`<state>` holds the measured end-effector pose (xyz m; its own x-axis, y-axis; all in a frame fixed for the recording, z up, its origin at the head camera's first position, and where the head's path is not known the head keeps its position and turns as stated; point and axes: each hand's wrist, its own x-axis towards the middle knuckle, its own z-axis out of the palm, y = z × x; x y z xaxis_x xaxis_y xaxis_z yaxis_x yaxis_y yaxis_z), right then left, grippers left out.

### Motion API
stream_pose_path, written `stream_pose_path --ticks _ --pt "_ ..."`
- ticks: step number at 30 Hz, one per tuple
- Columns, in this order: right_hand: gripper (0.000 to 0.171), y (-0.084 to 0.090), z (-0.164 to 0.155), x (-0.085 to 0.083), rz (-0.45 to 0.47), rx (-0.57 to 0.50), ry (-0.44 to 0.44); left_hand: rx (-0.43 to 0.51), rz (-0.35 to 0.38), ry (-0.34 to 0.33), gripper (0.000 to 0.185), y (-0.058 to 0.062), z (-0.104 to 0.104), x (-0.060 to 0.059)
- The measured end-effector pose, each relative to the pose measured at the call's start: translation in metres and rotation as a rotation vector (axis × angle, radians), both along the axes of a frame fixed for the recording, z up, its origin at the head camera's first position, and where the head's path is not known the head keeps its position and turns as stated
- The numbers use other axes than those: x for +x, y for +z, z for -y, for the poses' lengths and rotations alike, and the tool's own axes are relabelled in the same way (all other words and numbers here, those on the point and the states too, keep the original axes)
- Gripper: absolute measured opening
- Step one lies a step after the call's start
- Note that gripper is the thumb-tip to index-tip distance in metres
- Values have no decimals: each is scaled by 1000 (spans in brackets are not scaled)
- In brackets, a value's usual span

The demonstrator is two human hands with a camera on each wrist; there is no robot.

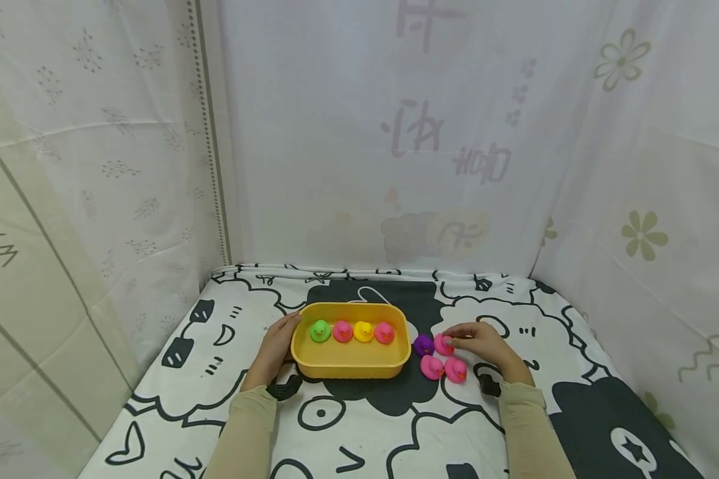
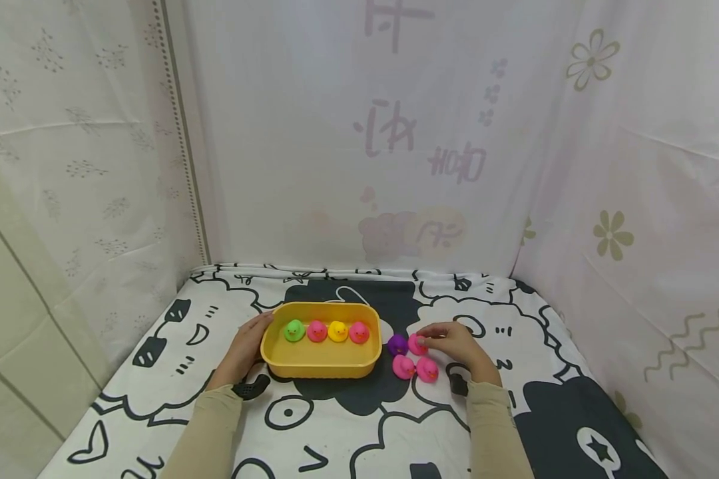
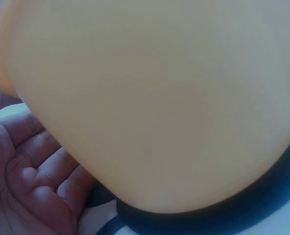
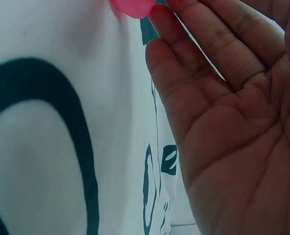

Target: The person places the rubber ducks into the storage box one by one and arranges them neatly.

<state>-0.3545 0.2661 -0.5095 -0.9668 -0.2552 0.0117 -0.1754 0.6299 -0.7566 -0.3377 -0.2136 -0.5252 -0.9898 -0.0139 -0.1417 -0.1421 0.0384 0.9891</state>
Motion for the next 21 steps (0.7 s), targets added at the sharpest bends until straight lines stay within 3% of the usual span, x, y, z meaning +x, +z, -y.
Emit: stream_pose_path --ticks 8,21 --pt "37 -11 -6 1 73 -55 -24 -1 6 6 61 -1 -1 0" --pt "41 -14 -5 -3 37 -48 -50 -12 -5 2 61 1 0 2"
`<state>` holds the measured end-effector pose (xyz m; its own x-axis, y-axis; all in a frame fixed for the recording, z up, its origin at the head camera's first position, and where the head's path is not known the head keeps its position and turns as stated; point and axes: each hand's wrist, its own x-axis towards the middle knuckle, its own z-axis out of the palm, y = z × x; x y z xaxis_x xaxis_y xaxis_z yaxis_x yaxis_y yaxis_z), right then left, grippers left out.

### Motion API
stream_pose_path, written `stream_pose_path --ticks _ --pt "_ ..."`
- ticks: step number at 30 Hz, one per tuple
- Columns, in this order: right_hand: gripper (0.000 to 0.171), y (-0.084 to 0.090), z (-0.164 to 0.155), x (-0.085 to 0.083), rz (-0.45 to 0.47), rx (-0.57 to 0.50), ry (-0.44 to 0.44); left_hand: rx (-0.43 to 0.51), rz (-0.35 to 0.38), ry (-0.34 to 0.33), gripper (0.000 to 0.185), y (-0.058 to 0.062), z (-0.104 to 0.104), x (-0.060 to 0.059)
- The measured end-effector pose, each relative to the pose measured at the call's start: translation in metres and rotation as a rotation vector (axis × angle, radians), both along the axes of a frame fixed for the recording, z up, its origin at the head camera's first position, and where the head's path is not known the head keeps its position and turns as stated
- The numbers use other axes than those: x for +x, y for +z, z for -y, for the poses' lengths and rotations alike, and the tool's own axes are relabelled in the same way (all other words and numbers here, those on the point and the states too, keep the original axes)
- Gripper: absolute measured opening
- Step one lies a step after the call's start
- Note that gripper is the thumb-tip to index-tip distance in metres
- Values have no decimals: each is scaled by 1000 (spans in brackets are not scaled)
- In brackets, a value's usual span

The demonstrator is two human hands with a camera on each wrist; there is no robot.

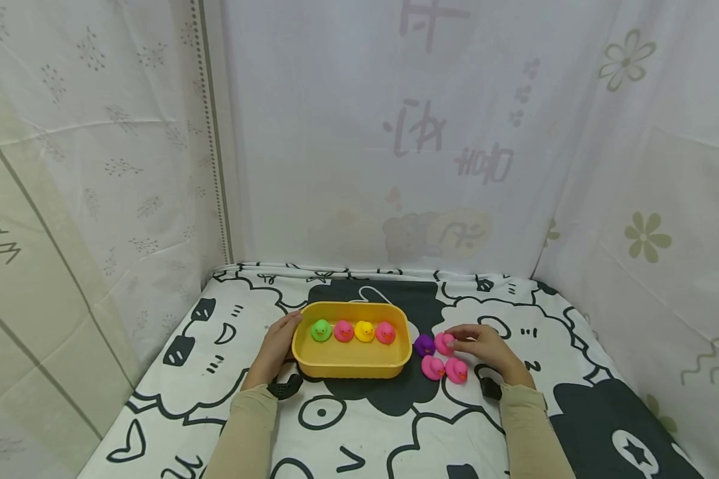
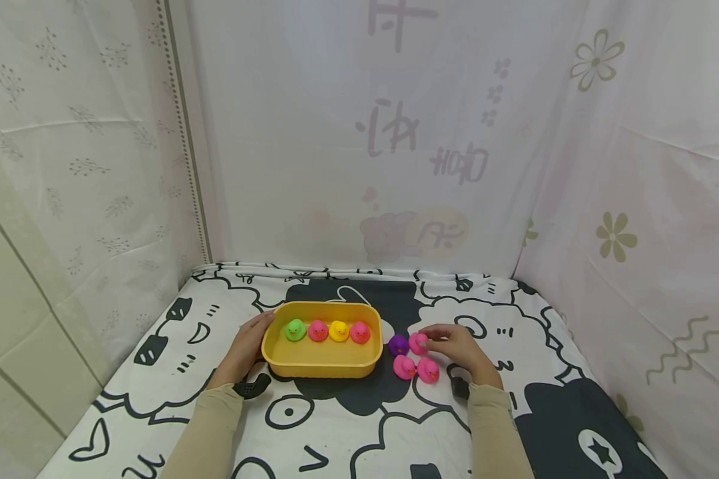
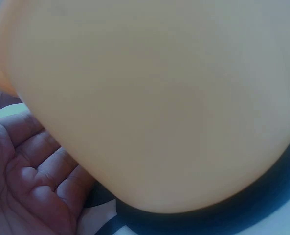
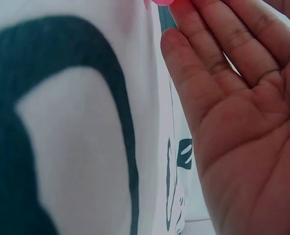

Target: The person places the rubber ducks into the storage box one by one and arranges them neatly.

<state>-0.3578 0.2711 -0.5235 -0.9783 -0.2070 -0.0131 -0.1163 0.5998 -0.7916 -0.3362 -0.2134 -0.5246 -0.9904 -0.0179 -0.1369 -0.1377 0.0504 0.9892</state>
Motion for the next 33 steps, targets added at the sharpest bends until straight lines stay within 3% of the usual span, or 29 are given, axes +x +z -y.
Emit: stream_pose_path --ticks 7,22,33 --pt "40 3 1 1 -73 11 16 5 -8 -6 63 1 0 -1" --pt "39 4 0 3 -120 -51 -8 13 15 -4 64 -1 1 -2" --pt "46 27 20 -6 -93 -53 -42 24 3 6 62 -2 2 -2"
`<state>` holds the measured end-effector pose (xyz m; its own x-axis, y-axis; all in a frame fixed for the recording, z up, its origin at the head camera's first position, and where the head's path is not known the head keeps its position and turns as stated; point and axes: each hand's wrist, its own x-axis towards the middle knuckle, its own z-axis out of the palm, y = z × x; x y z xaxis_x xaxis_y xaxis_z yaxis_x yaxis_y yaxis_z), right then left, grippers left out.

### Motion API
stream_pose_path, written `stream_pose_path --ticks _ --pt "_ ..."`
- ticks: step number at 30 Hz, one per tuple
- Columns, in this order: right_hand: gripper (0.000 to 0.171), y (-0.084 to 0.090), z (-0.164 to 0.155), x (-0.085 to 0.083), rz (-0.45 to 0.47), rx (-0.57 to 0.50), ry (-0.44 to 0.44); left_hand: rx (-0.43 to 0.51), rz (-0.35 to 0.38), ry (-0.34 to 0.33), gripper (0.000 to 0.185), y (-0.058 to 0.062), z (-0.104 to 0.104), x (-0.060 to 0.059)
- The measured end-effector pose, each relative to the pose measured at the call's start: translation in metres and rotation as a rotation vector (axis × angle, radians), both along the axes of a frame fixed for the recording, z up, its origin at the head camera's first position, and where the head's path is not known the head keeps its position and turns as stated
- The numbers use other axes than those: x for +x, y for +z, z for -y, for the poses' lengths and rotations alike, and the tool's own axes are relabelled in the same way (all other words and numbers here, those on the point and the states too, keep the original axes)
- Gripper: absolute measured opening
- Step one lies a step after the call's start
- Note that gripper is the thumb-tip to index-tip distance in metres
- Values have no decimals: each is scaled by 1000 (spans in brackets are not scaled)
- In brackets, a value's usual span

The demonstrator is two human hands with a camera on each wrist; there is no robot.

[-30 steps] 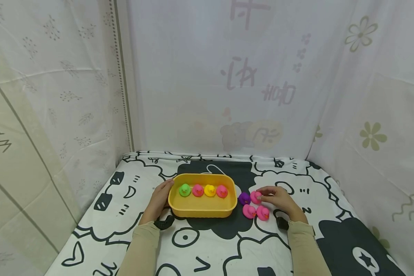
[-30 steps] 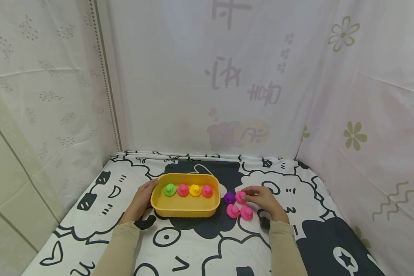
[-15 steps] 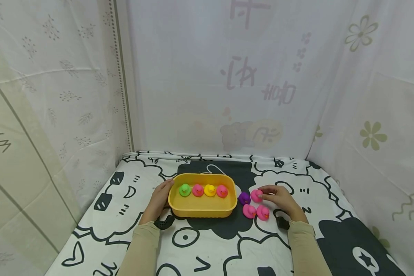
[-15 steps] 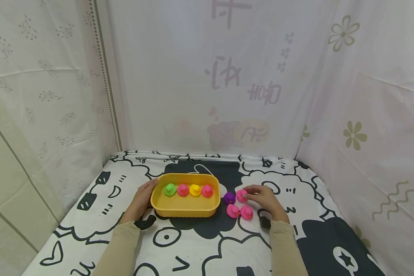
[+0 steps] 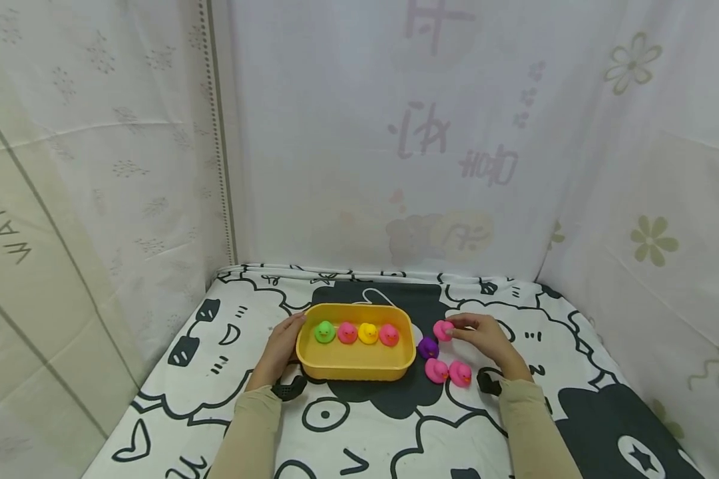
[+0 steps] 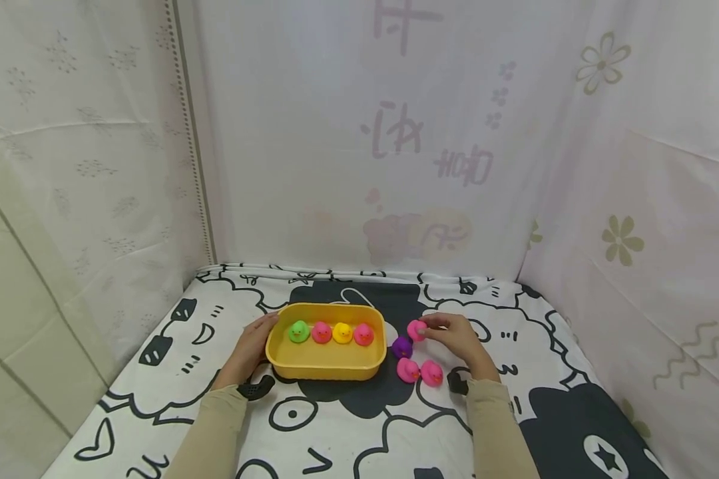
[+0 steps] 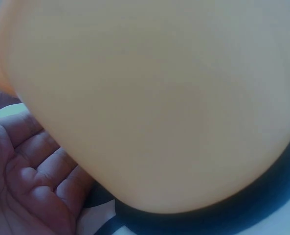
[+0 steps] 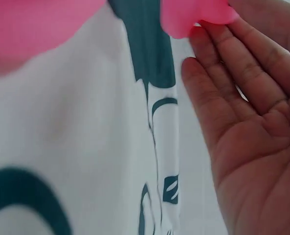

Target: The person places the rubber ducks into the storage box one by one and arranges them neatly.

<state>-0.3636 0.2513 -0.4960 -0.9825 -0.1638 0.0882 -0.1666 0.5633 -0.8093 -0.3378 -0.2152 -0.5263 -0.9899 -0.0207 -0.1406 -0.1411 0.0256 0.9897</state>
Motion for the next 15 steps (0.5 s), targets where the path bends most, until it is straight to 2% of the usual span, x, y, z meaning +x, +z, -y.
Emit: stream_pose_path --ticks 9,15 --pt "40 24 14 -7 -55 -20 33 -4 4 5 62 0 -2 0" --pt "41 38 29 -10 -44 -14 81 -4 8 8 60 0 -2 0"
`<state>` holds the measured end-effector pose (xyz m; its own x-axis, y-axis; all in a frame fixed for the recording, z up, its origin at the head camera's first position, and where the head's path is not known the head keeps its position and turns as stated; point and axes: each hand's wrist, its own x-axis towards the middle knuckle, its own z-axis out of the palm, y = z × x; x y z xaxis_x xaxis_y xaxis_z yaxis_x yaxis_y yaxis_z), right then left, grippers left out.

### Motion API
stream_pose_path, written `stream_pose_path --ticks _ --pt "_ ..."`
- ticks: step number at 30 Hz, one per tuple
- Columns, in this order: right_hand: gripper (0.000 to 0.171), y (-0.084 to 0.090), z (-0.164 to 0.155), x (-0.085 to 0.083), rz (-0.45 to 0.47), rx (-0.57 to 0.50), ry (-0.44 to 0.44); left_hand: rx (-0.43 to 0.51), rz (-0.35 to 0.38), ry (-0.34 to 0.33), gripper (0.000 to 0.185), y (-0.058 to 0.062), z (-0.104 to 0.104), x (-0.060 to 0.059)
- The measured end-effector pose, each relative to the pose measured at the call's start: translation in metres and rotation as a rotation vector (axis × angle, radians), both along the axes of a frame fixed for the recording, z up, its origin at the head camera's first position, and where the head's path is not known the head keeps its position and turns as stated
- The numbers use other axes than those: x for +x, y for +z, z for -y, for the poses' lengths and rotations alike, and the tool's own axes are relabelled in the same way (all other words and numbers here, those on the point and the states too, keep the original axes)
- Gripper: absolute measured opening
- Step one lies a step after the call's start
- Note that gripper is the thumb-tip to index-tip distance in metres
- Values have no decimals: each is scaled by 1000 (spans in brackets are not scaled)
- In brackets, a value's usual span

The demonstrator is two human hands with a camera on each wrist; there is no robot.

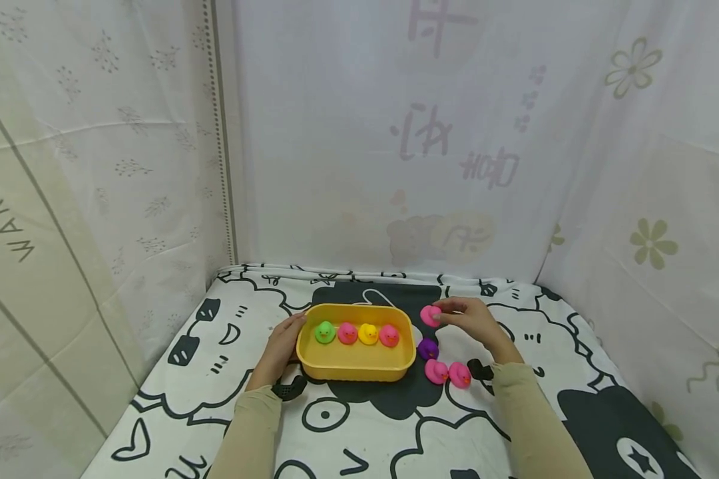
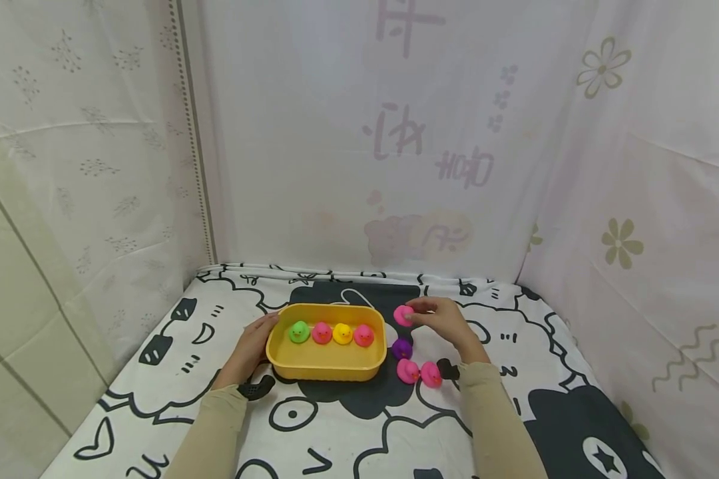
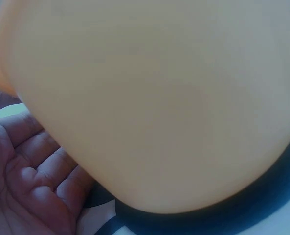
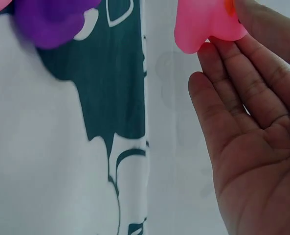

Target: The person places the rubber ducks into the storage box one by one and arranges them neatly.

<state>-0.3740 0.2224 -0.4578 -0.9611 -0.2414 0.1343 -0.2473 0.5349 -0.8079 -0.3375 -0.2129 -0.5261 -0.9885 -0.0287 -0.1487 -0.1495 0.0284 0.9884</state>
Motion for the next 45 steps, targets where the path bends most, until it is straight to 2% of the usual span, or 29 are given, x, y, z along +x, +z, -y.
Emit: stream_pose_path --ticks 7,14,19,26,30,38,45 --pt "34 12 21 -3 -12 65 66 -6 7 -3 60 2 -1 1" --pt "33 20 58 -4 31 84 165 0 1 -1 60 1 0 1" --pt "31 25 85 -4 -3 132 260 1 2 1 60 1 0 0" --pt "30 34 119 -4 -18 186 339 -12 10 2 61 2 -1 -1" --pt "31 33 140 -3 -13 212 388 -12 8 4 60 0 0 -1" --pt "29 22 173 0 15 245 509 -7 -1 6 59 -2 0 2" --pt "27 21 194 4 24 285 580 -18 4 2 61 1 0 0"
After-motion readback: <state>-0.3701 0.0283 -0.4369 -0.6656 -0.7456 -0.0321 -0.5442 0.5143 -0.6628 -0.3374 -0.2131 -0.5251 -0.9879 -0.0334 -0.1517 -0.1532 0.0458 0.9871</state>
